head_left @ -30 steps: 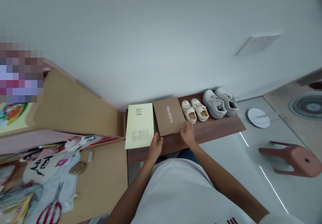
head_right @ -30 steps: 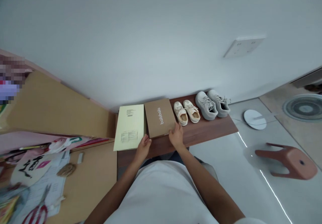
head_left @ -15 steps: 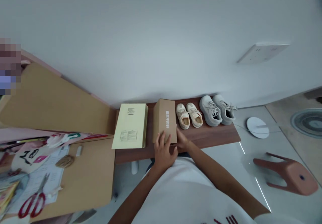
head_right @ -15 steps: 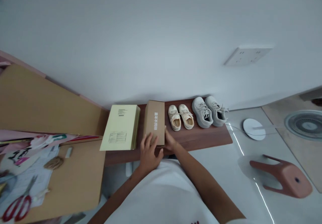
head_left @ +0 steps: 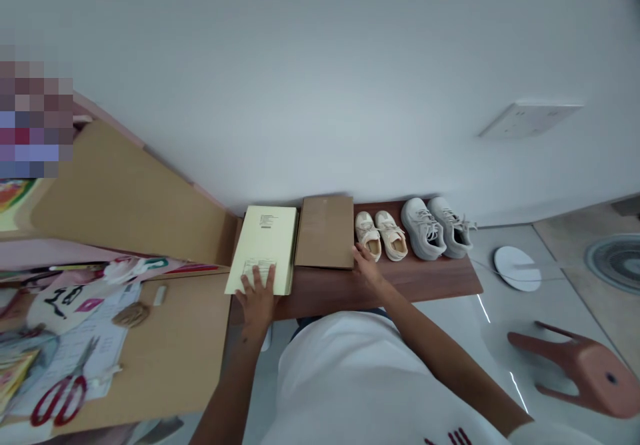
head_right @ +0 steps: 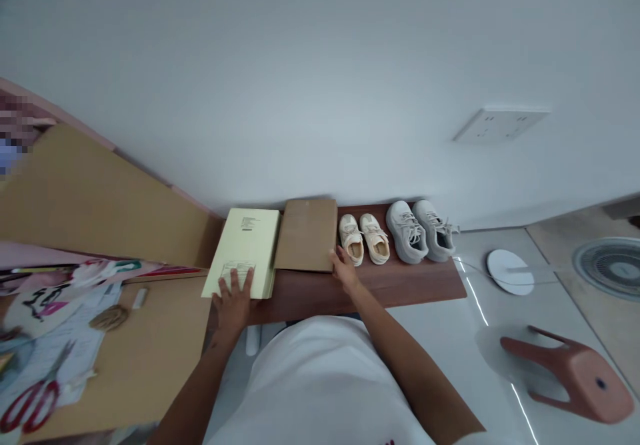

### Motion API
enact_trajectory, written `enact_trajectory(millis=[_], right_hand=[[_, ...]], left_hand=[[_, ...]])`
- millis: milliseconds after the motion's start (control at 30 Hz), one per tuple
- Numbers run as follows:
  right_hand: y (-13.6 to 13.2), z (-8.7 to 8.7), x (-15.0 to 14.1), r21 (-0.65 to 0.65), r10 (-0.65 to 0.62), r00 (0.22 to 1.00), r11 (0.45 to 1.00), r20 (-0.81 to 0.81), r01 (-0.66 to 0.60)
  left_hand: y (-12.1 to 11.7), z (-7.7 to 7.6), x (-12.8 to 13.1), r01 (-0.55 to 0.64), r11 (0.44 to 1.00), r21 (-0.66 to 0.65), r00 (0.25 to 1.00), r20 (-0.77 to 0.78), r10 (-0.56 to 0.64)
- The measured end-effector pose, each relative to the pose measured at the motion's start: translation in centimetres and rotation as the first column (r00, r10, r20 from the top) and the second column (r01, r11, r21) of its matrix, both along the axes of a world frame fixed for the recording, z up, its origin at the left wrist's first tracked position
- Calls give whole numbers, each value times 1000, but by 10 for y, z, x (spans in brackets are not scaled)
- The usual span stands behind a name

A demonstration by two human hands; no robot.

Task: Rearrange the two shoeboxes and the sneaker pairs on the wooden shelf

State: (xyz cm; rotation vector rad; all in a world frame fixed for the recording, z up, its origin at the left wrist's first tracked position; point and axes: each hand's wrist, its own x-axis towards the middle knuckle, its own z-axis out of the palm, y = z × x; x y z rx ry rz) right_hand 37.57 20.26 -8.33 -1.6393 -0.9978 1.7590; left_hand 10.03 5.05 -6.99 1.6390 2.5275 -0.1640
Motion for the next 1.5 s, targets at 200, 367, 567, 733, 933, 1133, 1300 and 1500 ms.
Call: enact_trajectory(millis=[200,367,567,733,933,1133,1300,1500], right_hand=[[7,3,-12,273,131,990,952,48,-139],[2,-4,-12,221,209,975,950,71,-220],[-17,-8,-27,88,134,961,983,242,-160],[-13,0,-32,14,180,955,982,237,-188],[10,11,32,259,186,919,923,347,-284],[34,4,139,318,-9,765,913,643,-256],[63,-14,167,169,223,787,909,576,-381],[73,-28,180,78,-66,995,995,81,60]], left_hand=[[21,1,7,-72,997,8,997,-39,72],[25,0,3,-55,998,-19,998,-20,54],[13,1,10,-6,1000,-16,1000,4,6],[7,8,14,-7,1000,-12,999,50,7],[33,28,69,-135,959,249,948,313,53],[111,1,232,16,960,281,659,719,-221],[175,-34,290,-276,958,79,618,778,114],[179,-47,281,-513,848,-135,16,986,167]])
